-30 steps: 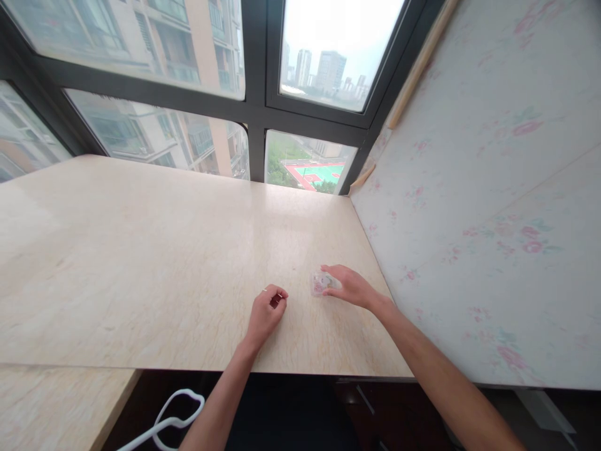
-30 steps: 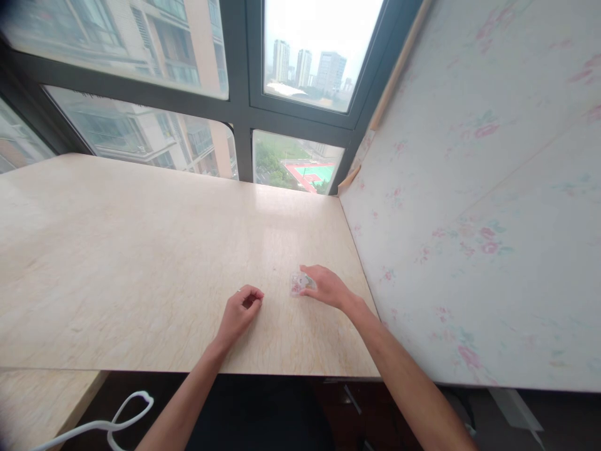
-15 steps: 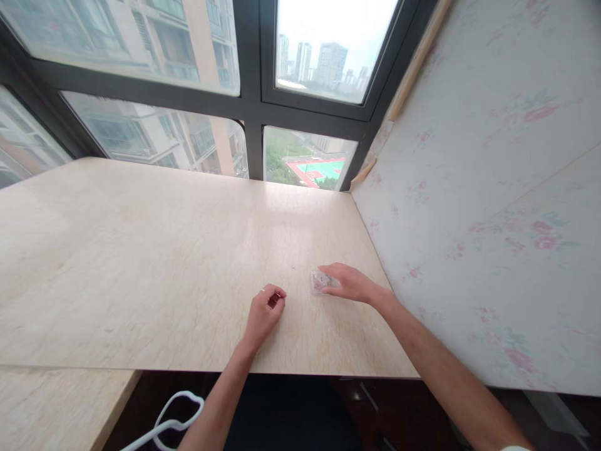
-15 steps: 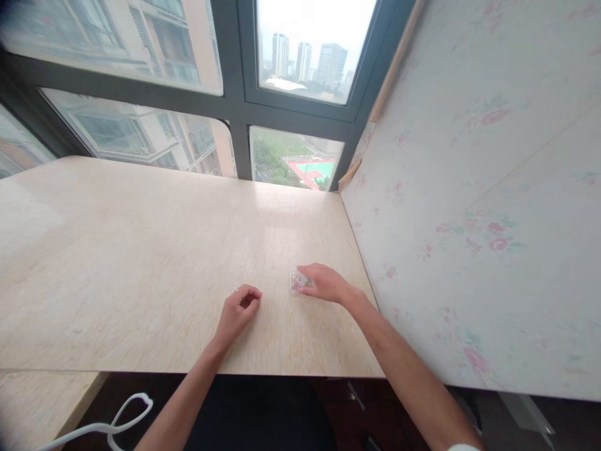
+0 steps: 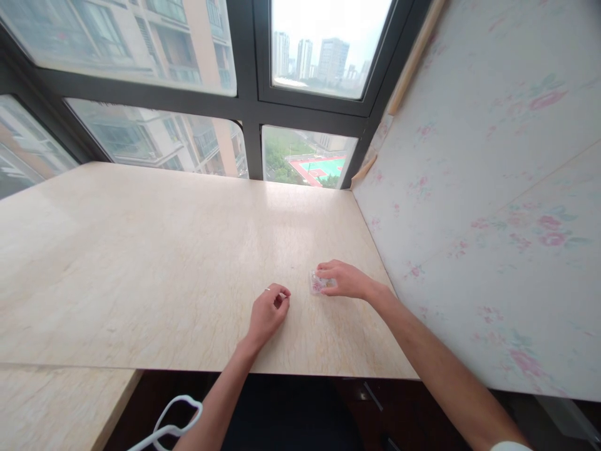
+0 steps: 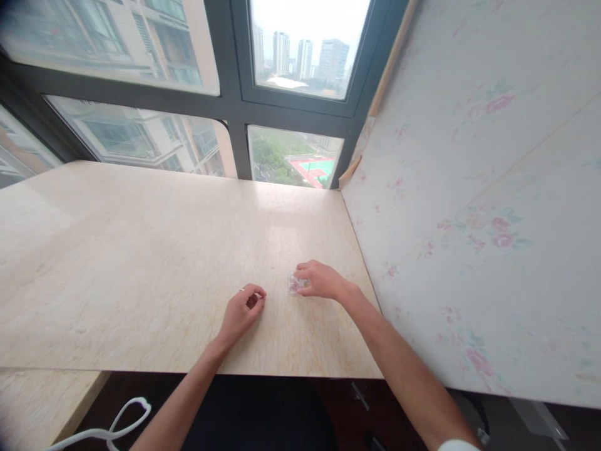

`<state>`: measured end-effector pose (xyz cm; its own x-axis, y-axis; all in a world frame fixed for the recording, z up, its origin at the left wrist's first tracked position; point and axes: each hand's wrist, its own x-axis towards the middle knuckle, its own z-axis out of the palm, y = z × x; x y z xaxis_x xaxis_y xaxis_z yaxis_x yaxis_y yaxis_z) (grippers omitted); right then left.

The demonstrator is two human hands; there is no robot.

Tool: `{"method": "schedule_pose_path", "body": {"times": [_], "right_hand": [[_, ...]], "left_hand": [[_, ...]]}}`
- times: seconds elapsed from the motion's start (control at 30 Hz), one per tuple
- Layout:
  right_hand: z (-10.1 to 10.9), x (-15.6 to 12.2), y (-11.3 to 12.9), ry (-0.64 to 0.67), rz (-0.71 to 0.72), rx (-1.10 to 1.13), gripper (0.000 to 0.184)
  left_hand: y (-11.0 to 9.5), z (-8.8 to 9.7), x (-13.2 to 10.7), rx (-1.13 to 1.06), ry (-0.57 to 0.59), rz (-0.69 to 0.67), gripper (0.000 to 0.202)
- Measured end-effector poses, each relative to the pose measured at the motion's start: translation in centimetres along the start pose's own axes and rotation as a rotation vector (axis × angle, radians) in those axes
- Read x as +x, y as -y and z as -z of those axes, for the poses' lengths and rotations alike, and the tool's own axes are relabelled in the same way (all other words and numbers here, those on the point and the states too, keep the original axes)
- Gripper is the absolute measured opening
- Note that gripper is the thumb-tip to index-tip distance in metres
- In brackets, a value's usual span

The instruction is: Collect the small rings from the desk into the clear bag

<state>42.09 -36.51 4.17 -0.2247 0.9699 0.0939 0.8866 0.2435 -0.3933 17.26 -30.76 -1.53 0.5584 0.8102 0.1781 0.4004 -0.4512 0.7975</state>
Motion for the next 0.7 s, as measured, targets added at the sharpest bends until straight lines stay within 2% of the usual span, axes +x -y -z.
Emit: {"method": "schedule_pose_path", "body": {"times": [0.03, 0.1, 0.17, 0.23, 0.33, 0.43, 0.6, 0.7], "right_hand": [[-0.1, 0.0, 0.1, 0.003, 0.008, -0.022, 0.021], [-0.2, -0.2, 0.1, 0.017, 0.038, -0.062, 0.023], [-0.5, -0.5, 0.1, 0.0, 0.058, -0.067, 0.027], [-0.8, -0.9, -0.1, -0.032, 0.069, -0.041, 0.034], [-1.5, -1.6, -0.8, -0.088, 0.07, 0.058, 0.043], [-2.4, -2.6, -1.6, -0.14, 0.036, 0.223, 0.054], [-4.5, -4.1, -2.4, -0.279, -0.199, 0.47, 0.07], [-5.1, -4.5, -2.5, -0.31, -0.233, 0.473, 0.07]], "left_hand": [[-0.2, -0.3, 0.3, 0.04, 0.013, -0.007, 0.012], [-0.7, -1.0, 1.2, 0.071, 0.034, -0.067, 0.03], [-1.2, -1.9, 2.5, 0.055, 0.073, -0.179, 0.05], [-1.8, -2.6, 3.9, 0.04, 0.138, -0.279, 0.061], [-2.4, -3.1, 5.6, 0.032, 0.258, -0.366, 0.057], [-2.5, -3.1, 6.2, 0.011, 0.331, -0.39, 0.051], [-1.6, -3.3, 5.7, 0.104, 0.291, -0.356, 0.053], [-1.1, -3.7, 5.5, 0.121, 0.291, -0.342, 0.055]]}}
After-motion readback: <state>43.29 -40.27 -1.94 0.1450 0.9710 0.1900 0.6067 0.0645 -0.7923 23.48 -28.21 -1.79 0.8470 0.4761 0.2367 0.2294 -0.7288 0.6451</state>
